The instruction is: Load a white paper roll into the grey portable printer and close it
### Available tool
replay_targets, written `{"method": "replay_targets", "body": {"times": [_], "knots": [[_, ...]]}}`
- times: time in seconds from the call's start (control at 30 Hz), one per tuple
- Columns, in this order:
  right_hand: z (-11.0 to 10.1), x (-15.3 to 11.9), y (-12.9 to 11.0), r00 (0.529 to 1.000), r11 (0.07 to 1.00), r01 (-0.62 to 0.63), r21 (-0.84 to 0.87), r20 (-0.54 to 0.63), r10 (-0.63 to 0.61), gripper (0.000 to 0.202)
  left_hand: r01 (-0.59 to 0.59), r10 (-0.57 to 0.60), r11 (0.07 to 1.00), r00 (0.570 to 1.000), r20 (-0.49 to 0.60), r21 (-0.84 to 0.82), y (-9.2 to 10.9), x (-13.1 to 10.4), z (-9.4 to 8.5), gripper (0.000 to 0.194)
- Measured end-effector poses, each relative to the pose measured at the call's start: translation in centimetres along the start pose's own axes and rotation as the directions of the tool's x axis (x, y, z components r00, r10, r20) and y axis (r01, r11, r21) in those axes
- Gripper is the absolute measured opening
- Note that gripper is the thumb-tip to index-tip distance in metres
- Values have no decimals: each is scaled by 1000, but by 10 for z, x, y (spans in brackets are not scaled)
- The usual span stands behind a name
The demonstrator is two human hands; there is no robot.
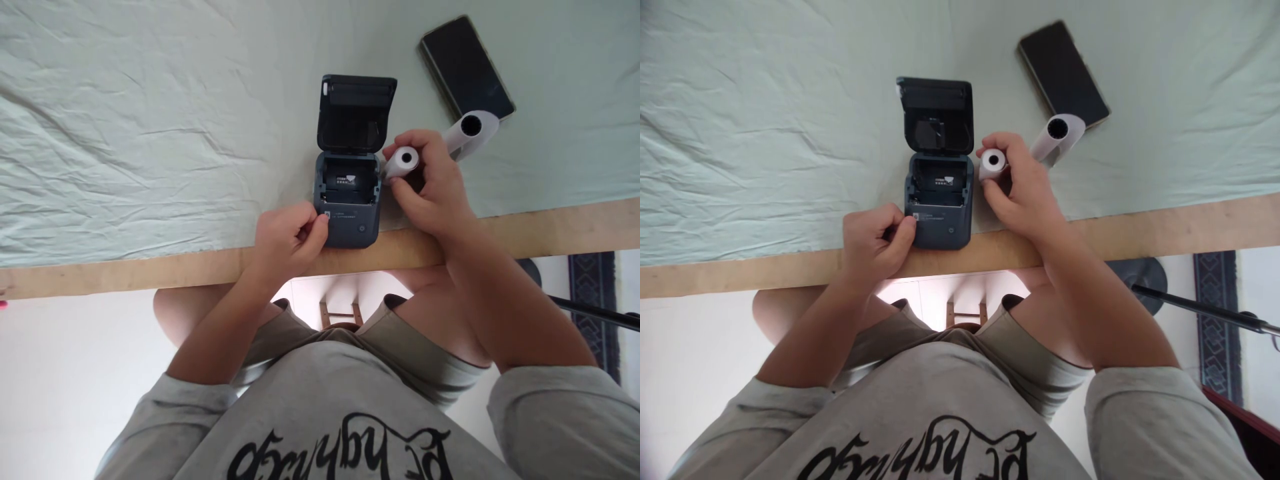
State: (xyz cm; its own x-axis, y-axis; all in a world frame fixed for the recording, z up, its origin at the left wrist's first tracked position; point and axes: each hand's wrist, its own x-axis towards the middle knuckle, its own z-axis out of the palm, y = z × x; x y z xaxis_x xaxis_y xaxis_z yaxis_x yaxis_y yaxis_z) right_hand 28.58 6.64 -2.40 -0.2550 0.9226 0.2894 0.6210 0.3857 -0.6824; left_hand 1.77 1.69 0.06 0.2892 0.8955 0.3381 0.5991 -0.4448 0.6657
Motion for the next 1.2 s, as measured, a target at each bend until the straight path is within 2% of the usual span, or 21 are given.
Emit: {"method": "replay_targets", "body": {"times": [0.13,0.23,0.43,0.53,0.7,0.77,0.87,0.9,0.97,1.07,1.13,1.2], "knots": [[-4,2,-4,999,994,46,-96,-10,-47,39,2,-2,1000,1000,0,1,0,0,0,36],[-5,2,-6,999,991,25,-129,-24,-28,38,-8,8,1000,1000,-4,0,0,0,0,36],[-1,2,-3,997,986,42,-162,-62,-53,42,-33,33,999,999,-26,-10,-1,0,1,36],[-6,5,-4,994,986,74,-152,-69,-85,46,-31,31,999,999,-26,-7,0,0,1,36],[-21,9,-23,969,997,48,-52,-239,-59,57,-14,13,1000,1000,-18,-24,0,-1,1,36],[-22,10,-36,950,997,75,-37,-303,-83,48,-3,3,1000,1000,-11,-24,0,-1,1,35],[-18,14,-53,918,981,195,-19,-350,-189,33,0,0,1000,1000,-12,-31,0,-1,1,36],[-16,16,-58,915,973,228,-18,-338,-221,31,-4,4,999,1000,-12,-34,0,-1,1,36],[-11,19,-65,941,975,218,-41,-255,-221,29,-16,15,999,1000,-11,-39,-1,-1,1,36],[-5,23,-71,993,994,77,-81,-79,-83,25,-27,27,999,1000,-13,-43,-1,-1,0,35],[0,24,-72,1000,997,1,-71,4,-1,23,-31,31,998,999,-9,-46,0,-1,-1,35],[5,25,-70,999,997,-17,-71,40,20,23,-29,29,998,1000,-1,-47,0,-1,-1,35]]}}
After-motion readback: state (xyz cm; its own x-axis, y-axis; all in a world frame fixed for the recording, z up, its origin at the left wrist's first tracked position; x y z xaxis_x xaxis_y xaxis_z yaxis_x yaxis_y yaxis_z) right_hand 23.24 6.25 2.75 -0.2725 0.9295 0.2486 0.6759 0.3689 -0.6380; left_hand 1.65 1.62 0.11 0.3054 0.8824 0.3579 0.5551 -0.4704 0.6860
